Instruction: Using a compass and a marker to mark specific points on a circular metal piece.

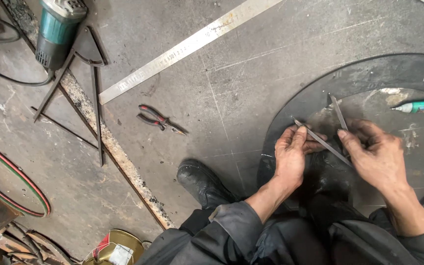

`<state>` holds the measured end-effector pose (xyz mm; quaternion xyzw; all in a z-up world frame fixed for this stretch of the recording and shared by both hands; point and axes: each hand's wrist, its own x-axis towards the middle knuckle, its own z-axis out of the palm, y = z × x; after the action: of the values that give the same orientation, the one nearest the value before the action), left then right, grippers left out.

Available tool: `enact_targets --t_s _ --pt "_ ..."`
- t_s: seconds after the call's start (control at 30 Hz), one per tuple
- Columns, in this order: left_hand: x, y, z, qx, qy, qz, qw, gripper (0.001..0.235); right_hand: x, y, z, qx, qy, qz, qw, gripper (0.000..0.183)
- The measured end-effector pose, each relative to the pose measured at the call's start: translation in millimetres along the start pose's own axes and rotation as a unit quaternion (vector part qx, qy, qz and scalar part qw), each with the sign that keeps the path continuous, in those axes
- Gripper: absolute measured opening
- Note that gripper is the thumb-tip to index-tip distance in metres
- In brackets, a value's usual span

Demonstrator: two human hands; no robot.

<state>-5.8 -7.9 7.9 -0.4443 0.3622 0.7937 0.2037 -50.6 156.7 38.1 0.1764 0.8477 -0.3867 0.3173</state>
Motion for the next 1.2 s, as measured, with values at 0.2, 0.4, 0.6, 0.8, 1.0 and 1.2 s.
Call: enact_targets --t_s 0.2,0.4,0.6,0.8,1.0,1.2 --pt "2.7 1.5 -1.9 0.005 0.014 -0.005 1.0 0.024 1.1 -5.3 2.1 0.017 -0.002 -0.002 1.0 0.036" --pt "6.0 0.9 -2.0 -0.007 0.015 0.003 1.0 0.024 1.4 -7.9 3.6 0.004 0.009 -0.025 1.0 0.034" --pt "5.9 0.0 -1.6 -0.01 0.016 -0.003 1.0 0.023 -0.8 -6.3 3.5 0.01 0.01 -0.006 1.0 0.033" --pt "5.7 4.5 -1.8 -0.002 0.024 -0.005 1.0 0.022 1.3 -5.7 5.1 -0.002 0.016 -0.046 0.999 0.034" --pt "6.3 11.3 -1.7 0.015 0.033 -0.004 0.999 0.022 5.1 -8.2 6.6 -0.001 0.004 -0.03 1.0 0.033" --pt "7.0 10.1 -1.8 0.009 0.03 0.004 0.999 0.022 6.6 -9.4 6.4 -0.016 -0.003 -0.023 1.0 0.033"
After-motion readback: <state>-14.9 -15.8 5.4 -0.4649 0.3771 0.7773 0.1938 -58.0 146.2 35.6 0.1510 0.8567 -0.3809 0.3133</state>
